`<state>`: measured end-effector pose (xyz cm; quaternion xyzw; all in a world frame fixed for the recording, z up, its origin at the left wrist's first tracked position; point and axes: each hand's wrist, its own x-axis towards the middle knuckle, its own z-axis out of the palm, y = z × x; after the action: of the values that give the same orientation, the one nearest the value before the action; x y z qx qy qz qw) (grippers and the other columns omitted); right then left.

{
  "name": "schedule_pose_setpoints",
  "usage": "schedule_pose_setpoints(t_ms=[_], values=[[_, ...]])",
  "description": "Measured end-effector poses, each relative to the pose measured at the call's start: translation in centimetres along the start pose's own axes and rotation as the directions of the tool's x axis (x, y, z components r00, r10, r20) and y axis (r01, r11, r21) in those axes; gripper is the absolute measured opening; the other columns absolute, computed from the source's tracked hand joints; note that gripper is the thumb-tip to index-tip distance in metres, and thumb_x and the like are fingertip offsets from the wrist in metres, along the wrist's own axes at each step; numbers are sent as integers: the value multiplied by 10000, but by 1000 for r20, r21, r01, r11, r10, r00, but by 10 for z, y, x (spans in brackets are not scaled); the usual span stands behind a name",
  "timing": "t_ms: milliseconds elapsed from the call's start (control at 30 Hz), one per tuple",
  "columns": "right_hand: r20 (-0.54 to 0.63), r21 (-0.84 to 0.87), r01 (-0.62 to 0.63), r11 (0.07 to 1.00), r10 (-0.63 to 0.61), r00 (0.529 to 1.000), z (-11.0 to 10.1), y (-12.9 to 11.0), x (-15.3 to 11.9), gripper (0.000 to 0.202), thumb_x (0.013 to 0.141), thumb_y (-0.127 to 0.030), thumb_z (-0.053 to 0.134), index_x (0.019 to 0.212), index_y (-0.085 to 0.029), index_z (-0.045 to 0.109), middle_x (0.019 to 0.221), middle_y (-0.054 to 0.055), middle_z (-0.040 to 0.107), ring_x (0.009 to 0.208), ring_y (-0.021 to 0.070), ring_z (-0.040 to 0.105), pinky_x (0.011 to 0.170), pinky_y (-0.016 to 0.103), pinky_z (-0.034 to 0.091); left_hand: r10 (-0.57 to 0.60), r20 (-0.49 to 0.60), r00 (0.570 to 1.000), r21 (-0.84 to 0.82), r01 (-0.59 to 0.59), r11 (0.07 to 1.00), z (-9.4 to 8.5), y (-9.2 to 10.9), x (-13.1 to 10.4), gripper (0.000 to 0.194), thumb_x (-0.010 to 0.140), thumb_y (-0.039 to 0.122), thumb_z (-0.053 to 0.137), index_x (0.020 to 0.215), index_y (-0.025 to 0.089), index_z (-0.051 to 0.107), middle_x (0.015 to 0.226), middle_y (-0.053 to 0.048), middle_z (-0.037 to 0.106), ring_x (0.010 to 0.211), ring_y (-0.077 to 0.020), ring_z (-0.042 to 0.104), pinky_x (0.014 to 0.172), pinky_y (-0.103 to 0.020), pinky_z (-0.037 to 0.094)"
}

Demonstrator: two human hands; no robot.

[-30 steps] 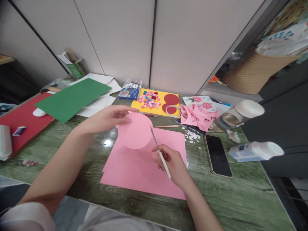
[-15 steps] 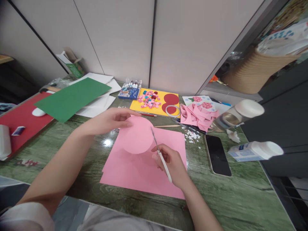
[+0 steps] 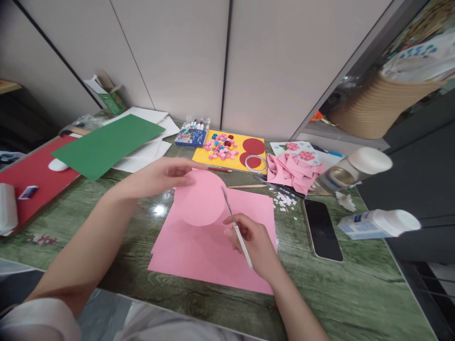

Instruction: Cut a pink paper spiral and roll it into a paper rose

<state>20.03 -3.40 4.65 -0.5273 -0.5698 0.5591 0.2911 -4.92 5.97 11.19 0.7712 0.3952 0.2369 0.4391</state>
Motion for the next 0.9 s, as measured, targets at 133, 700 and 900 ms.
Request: schedule_pose_setpoints(t_ms=[133,700,900], values=[[2,-3,-4,1000,4,1000,0,1,-1,230,810,-376,558,939,-186,568,575,-44,465,494,90,451,452,206,361,-28,-30,999,18,28,999,0,0,-1,395,827,324,509,1217,263,530,794,-10,540,665,-100,423,554,-209,304],[45,-2,29,1000,-29,999,1,0,0,271,821,-422,536,943,-181,549,577,-45,443,506,96,425,470,216,364,3,-51,999,23,-2,1000,1,0,2,354,804,303,531,1142,222,596,936,-53,641,793,-146,532,640,-244,405],[40,3,45,999,-45,998,1,3,1,279,825,-434,530,948,-183,543,599,-41,448,502,93,421,480,221,380,12,-30,999,37,-11,999,4,-1,3,336,795,309,540,1109,221,621,891,-55,644,798,-159,539,642,-253,412]])
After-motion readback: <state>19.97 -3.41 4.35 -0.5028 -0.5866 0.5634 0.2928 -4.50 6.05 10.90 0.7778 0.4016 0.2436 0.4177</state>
